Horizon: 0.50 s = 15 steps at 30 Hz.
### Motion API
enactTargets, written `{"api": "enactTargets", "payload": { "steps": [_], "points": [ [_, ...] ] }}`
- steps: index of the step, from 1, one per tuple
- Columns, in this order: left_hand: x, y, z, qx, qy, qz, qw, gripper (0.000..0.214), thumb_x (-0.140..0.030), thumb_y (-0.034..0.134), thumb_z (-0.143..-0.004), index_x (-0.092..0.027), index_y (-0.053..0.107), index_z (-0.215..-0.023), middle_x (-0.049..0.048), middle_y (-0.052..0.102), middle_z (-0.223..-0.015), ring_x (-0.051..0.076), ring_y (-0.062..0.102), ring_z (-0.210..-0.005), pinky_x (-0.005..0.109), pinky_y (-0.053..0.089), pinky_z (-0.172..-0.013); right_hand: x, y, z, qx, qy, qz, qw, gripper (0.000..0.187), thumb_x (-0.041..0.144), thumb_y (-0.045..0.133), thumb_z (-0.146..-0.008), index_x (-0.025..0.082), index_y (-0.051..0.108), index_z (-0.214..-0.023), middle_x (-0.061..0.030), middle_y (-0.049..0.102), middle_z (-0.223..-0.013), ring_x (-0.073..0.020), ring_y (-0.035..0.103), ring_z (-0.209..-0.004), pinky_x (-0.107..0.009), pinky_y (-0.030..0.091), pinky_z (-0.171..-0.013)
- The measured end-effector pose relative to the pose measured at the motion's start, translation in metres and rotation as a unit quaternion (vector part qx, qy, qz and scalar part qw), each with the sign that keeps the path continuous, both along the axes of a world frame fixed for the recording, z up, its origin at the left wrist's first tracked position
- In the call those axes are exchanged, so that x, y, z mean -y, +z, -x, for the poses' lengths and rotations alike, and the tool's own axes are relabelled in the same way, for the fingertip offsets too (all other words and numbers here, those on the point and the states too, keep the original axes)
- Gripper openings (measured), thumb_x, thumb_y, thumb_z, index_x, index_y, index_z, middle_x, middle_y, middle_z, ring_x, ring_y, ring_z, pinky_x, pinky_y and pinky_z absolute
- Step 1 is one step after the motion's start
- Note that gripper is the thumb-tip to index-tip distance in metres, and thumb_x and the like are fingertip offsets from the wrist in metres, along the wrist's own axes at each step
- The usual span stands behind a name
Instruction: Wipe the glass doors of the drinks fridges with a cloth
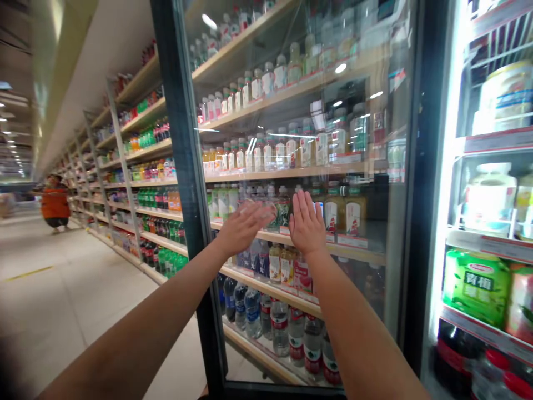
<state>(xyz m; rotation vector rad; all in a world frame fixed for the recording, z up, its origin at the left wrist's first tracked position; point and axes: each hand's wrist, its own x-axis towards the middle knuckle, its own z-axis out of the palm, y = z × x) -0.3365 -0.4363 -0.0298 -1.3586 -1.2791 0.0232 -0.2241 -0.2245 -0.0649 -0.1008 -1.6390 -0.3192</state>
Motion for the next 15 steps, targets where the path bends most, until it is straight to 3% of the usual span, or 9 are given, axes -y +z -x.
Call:
{"api": "enactTargets", "payload": {
  "steps": [2,3,4,7,8,10,12,13,15],
  "points": [
    [-0.003,-0.001,-0.002,0.100,0.032,-0.200,0.974,0.059,-0.013,0.044,-0.097,-0.023,0.043,-0.155,0.0089,0.042,-0.162,0.027,0.026,-0.156,0.054,0.023,-0.128,0.000,0.000,0.000,0.003,0.002,0.002,1.000,0.063,0.027,0.037,-0.105,0.013,0.020,-0.164,-0.0156,0.038,-0.164,-0.0257,0.029,-0.156,-0.050,0.024,-0.126],
    [-0.004,-0.003,-0.003,0.122,0.037,-0.251,0.960,0.059,-0.013,0.045,-0.097,-0.020,0.042,-0.156,0.0122,0.041,-0.163,0.030,0.024,-0.157,0.056,0.024,-0.127,0.000,0.000,0.000,0.002,0.001,0.002,1.000,0.063,0.027,0.037,-0.105,0.013,0.020,-0.164,-0.0156,0.038,-0.164,-0.0257,0.030,-0.156,-0.050,0.025,-0.126],
    [-0.005,-0.006,-0.005,0.114,0.032,-0.237,0.964,0.060,-0.013,0.046,-0.097,-0.019,0.041,-0.156,0.0133,0.040,-0.163,0.030,0.023,-0.157,0.057,0.024,-0.127,0.001,0.000,0.000,0.002,0.000,0.002,1.000,0.063,0.027,0.037,-0.105,0.013,0.020,-0.164,-0.0155,0.038,-0.164,-0.0257,0.030,-0.155,-0.049,0.025,-0.126],
    [-0.004,-0.015,-0.008,0.006,-0.003,-0.004,1.000,0.060,-0.015,0.048,-0.097,-0.027,0.042,-0.155,0.0047,0.044,-0.161,0.023,0.028,-0.156,0.049,0.024,-0.129,0.001,0.001,-0.001,-0.001,-0.006,-0.003,1.000,0.063,0.027,0.037,-0.105,0.012,0.020,-0.164,-0.0150,0.038,-0.164,-0.0255,0.030,-0.155,-0.048,0.025,-0.126],
    [-0.003,-0.017,-0.009,0.003,-0.002,0.010,1.000,0.059,-0.014,0.048,-0.097,-0.029,0.043,-0.154,0.0022,0.045,-0.161,0.022,0.029,-0.155,0.048,0.024,-0.129,0.002,0.001,-0.001,-0.002,-0.008,-0.003,1.000,0.063,0.026,0.037,-0.105,0.012,0.020,-0.163,-0.0147,0.038,-0.164,-0.0254,0.030,-0.155,-0.048,0.025,-0.126],
    [-0.002,-0.019,-0.009,0.083,0.033,-0.140,0.986,0.058,-0.014,0.048,-0.098,-0.026,0.042,-0.155,0.0045,0.040,-0.164,0.024,0.025,-0.157,0.050,0.023,-0.129,0.002,0.001,-0.002,0.002,-0.006,0.002,1.000,0.063,0.026,0.036,-0.105,0.012,0.020,-0.164,-0.0144,0.038,-0.164,-0.0249,0.030,-0.156,-0.047,0.024,-0.126],
    [-0.002,-0.021,-0.010,0.154,0.063,-0.292,0.942,0.058,-0.013,0.047,-0.098,-0.018,0.040,-0.156,0.0118,0.033,-0.167,0.031,0.017,-0.159,0.056,0.022,-0.128,0.002,0.002,-0.003,0.009,0.001,0.008,1.000,0.062,0.026,0.036,-0.105,0.013,0.020,-0.164,-0.0146,0.038,-0.164,-0.0243,0.029,-0.156,-0.048,0.024,-0.126],
    [-0.002,-0.022,-0.010,0.146,0.060,-0.277,0.948,0.059,-0.013,0.047,-0.098,-0.016,0.039,-0.156,0.0135,0.032,-0.167,0.032,0.014,-0.159,0.057,0.023,-0.128,0.002,0.002,-0.003,0.011,0.003,0.008,1.000,0.062,0.026,0.036,-0.105,0.013,0.020,-0.164,-0.0148,0.038,-0.164,-0.0242,0.029,-0.156,-0.048,0.024,-0.126],
    [-0.001,-0.021,-0.010,0.048,0.017,-0.086,0.995,0.062,-0.014,0.049,-0.096,-0.019,0.039,-0.157,0.0109,0.035,-0.166,0.029,0.019,-0.158,0.054,0.026,-0.128,0.002,0.002,-0.004,0.013,0.005,0.005,1.000,0.062,0.027,0.036,-0.105,0.013,0.020,-0.164,-0.0151,0.039,-0.164,-0.0244,0.030,-0.155,-0.048,0.025,-0.126]
  ]
}}
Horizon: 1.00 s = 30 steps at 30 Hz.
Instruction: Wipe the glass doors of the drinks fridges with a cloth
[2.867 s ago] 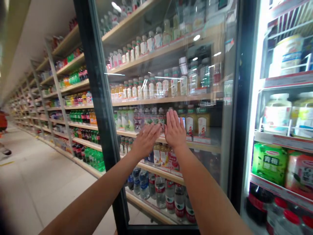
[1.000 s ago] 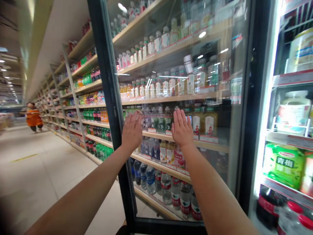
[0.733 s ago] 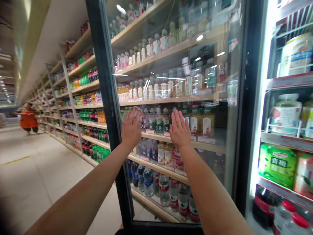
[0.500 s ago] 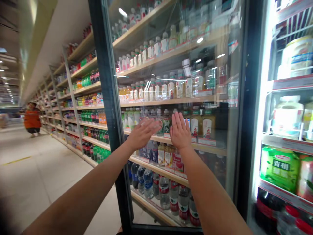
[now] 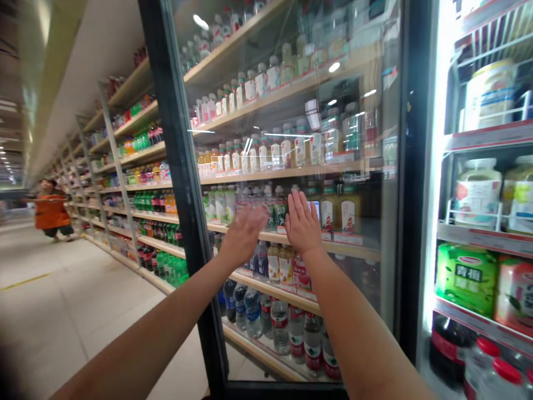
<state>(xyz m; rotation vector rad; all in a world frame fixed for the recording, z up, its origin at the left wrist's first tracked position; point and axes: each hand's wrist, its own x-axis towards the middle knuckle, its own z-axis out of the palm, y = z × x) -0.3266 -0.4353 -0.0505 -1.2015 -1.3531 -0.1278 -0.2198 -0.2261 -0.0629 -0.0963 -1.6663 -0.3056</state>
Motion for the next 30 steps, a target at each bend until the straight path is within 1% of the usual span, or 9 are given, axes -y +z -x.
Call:
{"api": "enactTargets", "payload": {
  "steps": [2,3,8,11,14,18,23,27,30],
  "points": [
    [0.004,0.009,0.002,-0.088,-0.034,0.184,0.978,0.064,-0.015,0.050,-0.095,-0.027,0.040,-0.156,0.0047,0.041,-0.164,0.022,0.028,-0.156,0.048,0.026,-0.129,-0.001,0.000,0.000,0.000,-0.003,-0.004,1.000,0.063,0.026,0.037,-0.105,0.013,0.019,-0.164,-0.0153,0.039,-0.164,-0.0247,0.031,-0.155,-0.048,0.026,-0.125],
    [0.006,0.017,0.004,-0.091,-0.029,0.195,0.976,0.063,-0.015,0.050,-0.095,-0.029,0.040,-0.156,0.0032,0.042,-0.163,0.021,0.031,-0.155,0.047,0.025,-0.129,-0.001,0.000,0.000,-0.001,-0.004,-0.006,1.000,0.064,0.026,0.037,-0.105,0.014,0.018,-0.164,-0.0155,0.039,-0.164,-0.0249,0.031,-0.155,-0.048,0.027,-0.125],
    [0.009,0.066,0.007,0.083,0.053,-0.176,0.980,0.057,-0.012,0.047,-0.095,-0.017,0.047,-0.152,0.0148,0.041,-0.162,0.032,0.030,-0.154,0.057,0.032,-0.123,-0.003,-0.001,0.002,-0.010,-0.013,-0.022,1.000,0.068,0.025,0.040,-0.103,0.014,0.013,-0.165,-0.0167,0.040,-0.163,-0.0269,0.034,-0.154,-0.050,0.029,-0.124],
    [0.003,0.072,0.002,0.005,0.022,-0.035,0.999,0.060,-0.012,0.049,-0.095,-0.021,0.046,-0.153,0.0105,0.043,-0.162,0.029,0.034,-0.153,0.054,0.031,-0.124,-0.003,-0.002,0.003,-0.027,-0.023,-0.035,0.999,0.070,0.024,0.041,-0.103,0.014,0.011,-0.165,-0.0173,0.043,-0.161,-0.0277,0.036,-0.153,-0.050,0.031,-0.122],
    [0.004,0.067,0.001,-0.041,0.006,0.050,0.998,0.063,-0.012,0.048,-0.095,-0.029,0.043,-0.155,0.0037,0.042,-0.163,0.025,0.036,-0.152,0.051,0.029,-0.126,-0.002,-0.002,0.002,-0.033,-0.036,-0.049,0.998,0.072,0.023,0.042,-0.103,0.014,0.008,-0.165,-0.0178,0.045,-0.160,-0.0280,0.036,-0.153,-0.050,0.033,-0.121],
    [0.015,0.048,0.006,0.079,0.050,-0.191,0.977,0.064,-0.008,0.046,-0.093,-0.018,0.041,-0.156,0.0131,0.038,-0.164,0.032,0.027,-0.156,0.058,0.033,-0.122,0.000,-0.002,0.002,-0.038,-0.050,-0.055,0.997,0.073,0.022,0.043,-0.102,0.013,0.007,-0.165,-0.0177,0.046,-0.159,-0.0290,0.038,-0.152,-0.049,0.033,-0.121],
    [0.032,0.007,0.011,-0.061,0.016,0.072,0.995,0.059,-0.014,0.049,-0.095,-0.023,0.046,-0.153,0.0032,0.042,-0.163,0.027,0.029,-0.155,0.051,0.029,-0.127,0.000,-0.004,0.003,-0.045,-0.041,-0.054,0.997,0.074,0.023,0.046,-0.102,0.014,0.010,-0.165,-0.0168,0.044,-0.160,-0.0279,0.038,-0.152,-0.047,0.032,-0.122],
    [0.040,-0.012,0.014,0.064,0.094,-0.136,0.984,0.060,-0.010,0.049,-0.094,-0.016,0.045,-0.154,0.0131,0.040,-0.163,0.031,0.024,-0.157,0.054,0.033,-0.124,-0.001,-0.006,0.002,-0.035,-0.026,-0.037,0.998,0.073,0.024,0.045,-0.103,0.015,0.009,-0.165,-0.0162,0.042,-0.162,-0.0270,0.035,-0.153,-0.047,0.029,-0.123],
    [0.041,-0.021,0.015,0.029,0.066,-0.050,0.996,0.063,-0.010,0.049,-0.094,-0.017,0.041,-0.156,0.0125,0.040,-0.163,0.030,0.021,-0.158,0.054,0.030,-0.126,-0.001,-0.006,0.001,-0.030,-0.024,-0.034,0.999,0.072,0.024,0.044,-0.103,0.015,0.009,-0.165,-0.0159,0.042,-0.162,-0.0261,0.033,-0.154,-0.047,0.027,-0.124]
  ]
}}
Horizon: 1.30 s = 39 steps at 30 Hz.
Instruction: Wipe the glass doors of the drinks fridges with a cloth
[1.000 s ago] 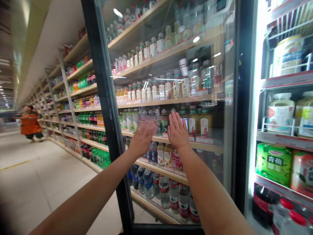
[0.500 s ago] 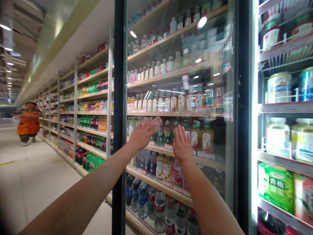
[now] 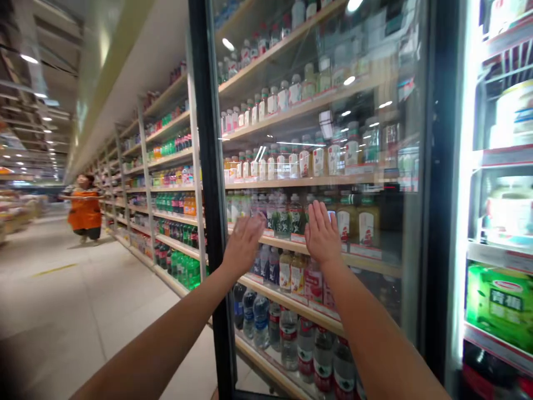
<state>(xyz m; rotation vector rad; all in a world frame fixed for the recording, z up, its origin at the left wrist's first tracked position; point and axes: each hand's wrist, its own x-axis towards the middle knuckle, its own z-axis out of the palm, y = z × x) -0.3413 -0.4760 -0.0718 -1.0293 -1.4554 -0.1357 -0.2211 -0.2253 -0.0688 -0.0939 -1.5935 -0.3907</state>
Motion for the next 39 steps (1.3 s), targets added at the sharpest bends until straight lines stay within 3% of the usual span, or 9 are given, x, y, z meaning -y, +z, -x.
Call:
{"api": "enactTargets", "payload": {
  "steps": [3,7,11,15,19,28,33,36,39],
  "points": [
    [0.000,-0.003,0.000,-0.047,-0.052,0.140,0.988,0.065,-0.010,0.048,-0.095,-0.027,0.039,-0.157,0.0019,0.043,-0.162,0.023,0.025,-0.157,0.050,0.025,-0.129,-0.001,0.002,0.000,0.006,-0.002,-0.001,1.000,0.071,0.024,0.043,-0.104,0.014,0.009,-0.165,-0.0156,0.042,-0.162,-0.0257,0.031,-0.155,-0.046,0.026,-0.125],
    [-0.008,0.003,-0.006,0.101,0.015,-0.110,0.989,0.069,-0.006,0.049,-0.093,-0.020,0.036,-0.159,0.0123,0.035,-0.165,0.032,0.022,-0.158,0.055,0.029,-0.126,0.002,0.003,-0.001,0.022,0.027,0.030,0.999,0.066,0.023,0.040,-0.104,0.015,0.016,-0.165,-0.0159,0.040,-0.163,-0.0258,0.027,-0.157,-0.049,0.024,-0.126],
    [-0.035,0.004,-0.025,0.131,-0.109,-0.025,0.985,0.075,-0.005,0.041,-0.096,-0.027,0.019,-0.164,0.0099,0.041,-0.163,0.028,0.030,-0.155,0.054,0.033,-0.125,0.030,-0.004,-0.006,0.064,0.138,0.103,0.983,0.058,0.026,0.038,-0.104,0.015,0.032,-0.160,-0.0168,0.036,-0.165,-0.0285,0.025,-0.157,-0.057,0.023,-0.126],
    [-0.061,0.009,-0.048,0.229,-0.303,-0.081,0.922,0.073,-0.023,0.035,-0.106,-0.026,-0.007,-0.165,0.0142,0.029,-0.168,0.023,0.033,-0.154,0.047,0.038,-0.123,0.080,-0.007,-0.008,0.152,0.387,0.156,0.896,0.053,0.036,0.034,-0.106,0.020,0.039,-0.156,-0.0128,0.047,-0.159,-0.0220,0.045,-0.147,-0.047,0.038,-0.122],
    [-0.064,0.017,-0.059,0.258,-0.327,-0.027,0.909,0.080,-0.034,0.038,-0.106,-0.022,-0.019,-0.162,0.0177,0.024,-0.169,0.024,0.033,-0.154,0.046,0.037,-0.123,0.102,0.014,-0.003,0.088,0.496,0.278,0.818,0.054,0.032,0.042,-0.101,0.022,0.043,-0.155,-0.0095,0.053,-0.155,-0.0214,0.051,-0.142,-0.045,0.043,-0.119],
    [-0.011,0.018,-0.030,0.140,0.029,-0.012,0.990,0.059,-0.036,0.038,-0.106,-0.019,0.029,-0.162,0.0089,0.026,-0.169,0.030,0.014,-0.159,0.057,0.012,-0.129,0.050,0.061,-0.019,0.063,0.146,0.041,0.986,0.049,0.019,0.046,-0.098,0.020,0.057,-0.146,-0.0115,0.049,-0.158,-0.0322,0.037,-0.150,-0.055,0.034,-0.122],
    [-0.008,0.008,-0.011,0.113,0.074,-0.002,0.991,0.061,-0.040,0.039,-0.106,-0.019,0.027,-0.163,0.0098,0.025,-0.169,0.031,0.013,-0.159,0.057,0.014,-0.129,0.031,0.048,-0.017,0.081,0.020,-0.025,0.996,0.053,0.035,0.052,-0.100,0.027,0.049,-0.152,-0.0088,0.041,-0.164,-0.0417,0.026,-0.154,-0.066,0.028,-0.118],
    [-0.014,0.002,-0.007,0.101,0.088,-0.003,0.991,0.063,-0.043,0.039,-0.106,-0.019,0.026,-0.163,0.0099,0.025,-0.169,0.031,0.013,-0.159,0.058,0.015,-0.128,0.015,0.045,-0.018,-0.023,0.011,0.035,0.999,0.051,0.029,0.052,-0.099,0.023,0.053,-0.149,-0.0145,0.046,-0.160,-0.0443,0.022,-0.155,-0.071,0.026,-0.116],
    [-0.018,-0.003,-0.002,0.095,0.098,-0.008,0.991,0.065,-0.045,0.040,-0.105,-0.019,0.026,-0.163,0.0097,0.025,-0.170,0.032,0.013,-0.159,0.059,0.016,-0.128,-0.002,0.041,-0.019,0.068,0.056,-0.079,0.993,0.051,0.025,0.054,-0.098,0.022,0.054,-0.149,-0.0133,0.050,-0.157,-0.0386,0.027,-0.155,-0.060,0.033,-0.118]
  ]
}}
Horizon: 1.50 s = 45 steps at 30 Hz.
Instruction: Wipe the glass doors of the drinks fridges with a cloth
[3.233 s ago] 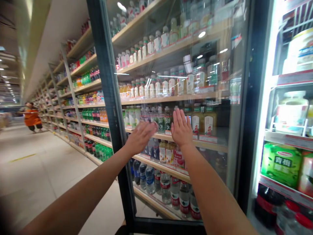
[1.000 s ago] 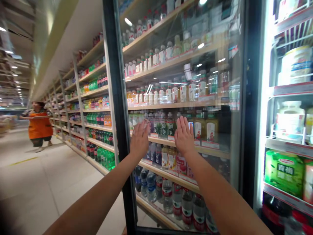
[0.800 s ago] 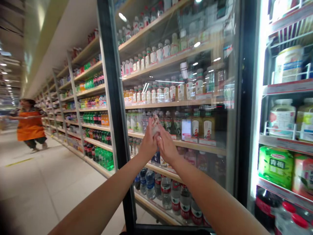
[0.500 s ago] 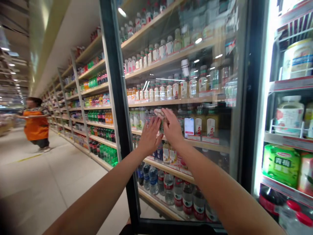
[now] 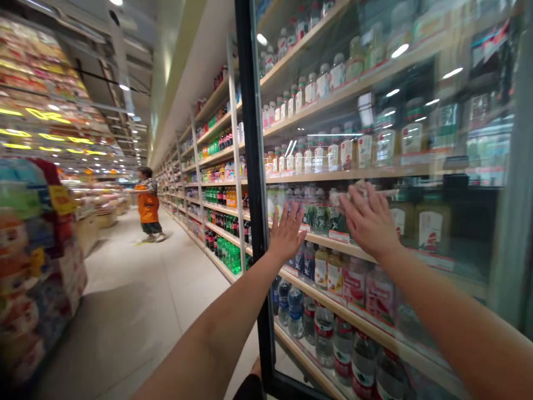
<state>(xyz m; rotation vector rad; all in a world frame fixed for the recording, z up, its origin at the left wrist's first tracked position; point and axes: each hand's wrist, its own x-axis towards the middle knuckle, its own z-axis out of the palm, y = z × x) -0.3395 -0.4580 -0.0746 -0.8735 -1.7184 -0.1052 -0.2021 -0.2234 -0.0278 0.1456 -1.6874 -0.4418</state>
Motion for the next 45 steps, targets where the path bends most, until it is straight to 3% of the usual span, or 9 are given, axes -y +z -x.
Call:
{"api": "enactTargets", "payload": {
  "steps": [7,11,15,20,26,31,36,42,45],
  "points": [
    [-0.004,-0.004,0.007,0.016,-0.013,-0.012,1.000,0.066,-0.045,0.041,-0.105,-0.019,0.026,-0.162,0.0109,0.026,-0.169,0.032,0.012,-0.159,0.062,0.014,-0.128,-0.025,-0.014,-0.001,-0.109,0.009,0.063,0.992,0.044,0.028,0.053,-0.098,0.019,0.064,-0.139,-0.0156,0.058,-0.149,-0.0375,0.036,-0.151,-0.057,0.032,-0.119],
    [-0.004,-0.004,0.007,0.034,-0.022,-0.010,0.999,0.067,-0.042,0.045,-0.103,-0.018,0.026,-0.163,0.0122,0.027,-0.169,0.032,0.012,-0.159,0.063,0.014,-0.128,-0.034,-0.022,-0.002,0.037,0.043,-0.033,0.998,0.049,0.029,0.052,-0.098,0.027,0.058,-0.146,-0.0101,0.057,-0.152,-0.0341,0.041,-0.149,-0.054,0.037,-0.115],
    [-0.004,-0.003,0.005,0.041,-0.022,-0.015,0.999,0.066,-0.040,0.047,-0.102,-0.019,0.028,-0.162,0.0116,0.026,-0.169,0.032,0.013,-0.159,0.061,0.015,-0.128,-0.029,-0.020,-0.011,-0.116,-0.028,0.129,0.984,0.047,0.029,0.051,-0.099,0.018,0.059,-0.144,-0.0189,0.054,-0.153,-0.0418,0.037,-0.149,-0.060,0.037,-0.110],
    [-0.006,0.001,0.009,0.033,-0.028,-0.028,0.999,0.063,-0.035,0.048,-0.102,-0.018,0.032,-0.160,0.0130,0.031,-0.167,0.031,0.017,-0.159,0.060,0.012,-0.128,-0.015,-0.014,-0.020,0.073,-0.042,-0.038,0.996,0.050,0.022,0.051,-0.098,0.029,0.055,-0.147,-0.0071,0.049,-0.159,-0.0340,0.033,-0.153,-0.055,0.034,-0.118],
    [-0.007,0.001,0.011,0.012,-0.033,-0.035,0.999,0.062,-0.035,0.049,-0.102,-0.018,0.035,-0.160,0.0134,0.032,-0.166,0.031,0.018,-0.158,0.059,0.012,-0.128,-0.020,-0.013,-0.023,-0.077,-0.078,0.113,0.987,0.051,0.025,0.053,-0.096,0.021,0.056,-0.147,-0.0179,0.047,-0.159,-0.0416,0.033,-0.151,-0.063,0.038,-0.112],
    [-0.005,0.001,0.009,0.018,-0.034,-0.033,0.999,0.062,-0.037,0.047,-0.102,-0.017,0.034,-0.160,0.0133,0.031,-0.167,0.032,0.015,-0.159,0.060,0.013,-0.128,-0.006,-0.023,-0.022,0.103,-0.054,-0.103,0.988,0.051,0.017,0.054,-0.094,0.031,0.060,-0.142,-0.0026,0.056,-0.153,-0.0309,0.048,-0.140,-0.045,0.044,-0.108],
    [-0.004,0.001,0.007,0.025,-0.041,-0.035,0.998,0.063,-0.037,0.048,-0.102,-0.018,0.034,-0.160,0.0129,0.031,-0.167,0.031,0.015,-0.159,0.059,0.012,-0.128,-0.003,0.000,-0.018,-0.069,-0.065,0.075,0.993,0.040,0.025,0.054,-0.097,0.021,0.068,-0.135,-0.0129,0.062,-0.145,-0.0318,0.057,-0.115,-0.047,0.047,-0.101],
    [-0.005,0.000,0.009,0.024,-0.052,-0.040,0.998,0.062,-0.038,0.047,-0.102,-0.018,0.035,-0.160,0.0127,0.032,-0.166,0.032,0.017,-0.158,0.060,0.012,-0.128,-0.004,-0.007,-0.016,0.091,-0.047,-0.098,0.990,0.043,0.022,0.054,-0.097,0.029,0.063,-0.139,-0.0089,0.063,-0.139,-0.0241,0.059,-0.103,-0.037,0.051,-0.089],
    [-0.005,0.000,0.010,0.016,-0.055,-0.043,0.997,0.062,-0.039,0.047,-0.103,-0.018,0.035,-0.160,0.0127,0.031,-0.166,0.032,0.017,-0.158,0.060,0.013,-0.128,-0.006,0.001,-0.014,0.015,-0.045,0.011,0.999,0.043,0.025,0.052,-0.098,0.026,0.063,-0.140,-0.0134,0.063,-0.127,-0.0266,0.057,-0.102,-0.039,0.052,-0.085]
  ]
}}
